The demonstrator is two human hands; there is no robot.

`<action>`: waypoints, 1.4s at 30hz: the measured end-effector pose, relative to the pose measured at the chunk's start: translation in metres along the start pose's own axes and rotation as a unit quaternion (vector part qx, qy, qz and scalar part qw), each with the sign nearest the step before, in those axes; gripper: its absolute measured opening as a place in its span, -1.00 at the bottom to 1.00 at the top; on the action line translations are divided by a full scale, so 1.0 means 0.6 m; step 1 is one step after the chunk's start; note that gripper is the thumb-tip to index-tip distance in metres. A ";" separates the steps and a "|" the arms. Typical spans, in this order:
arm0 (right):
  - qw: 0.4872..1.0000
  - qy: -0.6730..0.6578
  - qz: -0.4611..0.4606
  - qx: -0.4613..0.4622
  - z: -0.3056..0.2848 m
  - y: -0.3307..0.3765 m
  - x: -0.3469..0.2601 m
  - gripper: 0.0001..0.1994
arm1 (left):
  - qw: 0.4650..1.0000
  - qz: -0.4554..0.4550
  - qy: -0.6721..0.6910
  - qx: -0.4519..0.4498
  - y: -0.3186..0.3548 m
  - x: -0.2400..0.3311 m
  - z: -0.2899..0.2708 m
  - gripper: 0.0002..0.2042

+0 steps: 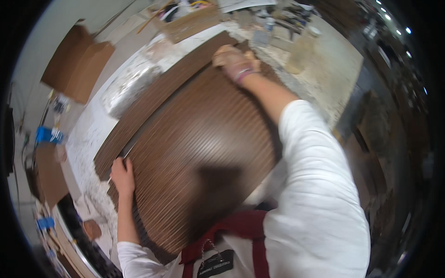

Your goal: The person cleans wood panels by wiping them with a cloth. The person uses a liquid from a bottle to dampen the cloth, then wipes across the surface and edges of several grooved wooden panels on a workbench.

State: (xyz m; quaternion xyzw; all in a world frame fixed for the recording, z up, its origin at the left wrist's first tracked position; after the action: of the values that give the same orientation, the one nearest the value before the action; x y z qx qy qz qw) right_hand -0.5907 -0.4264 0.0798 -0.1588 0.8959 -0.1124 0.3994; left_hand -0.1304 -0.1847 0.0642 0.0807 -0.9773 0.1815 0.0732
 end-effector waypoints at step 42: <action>0.993 0.108 -0.033 0.030 -0.064 0.005 -0.069 -0.79 | 0.991 -0.078 -0.108 -0.009 -0.167 -0.095 0.059 -0.53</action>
State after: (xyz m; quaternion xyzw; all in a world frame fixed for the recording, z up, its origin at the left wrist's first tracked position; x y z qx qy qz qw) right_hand -0.5943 -0.4053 0.1323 -0.1632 0.9244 -0.1685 0.3007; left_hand -0.0601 -0.2825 0.0563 0.1755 -0.9717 0.1569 -0.0182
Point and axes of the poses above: each hand's wrist, its own y-axis away from the middle knuckle, its own z-axis out of the palm, x = y × z, the point moved 9 cm from there along -y, towards the middle knuckle, and after that the axes turned 7 degrees about x, right-handed, at the moved point
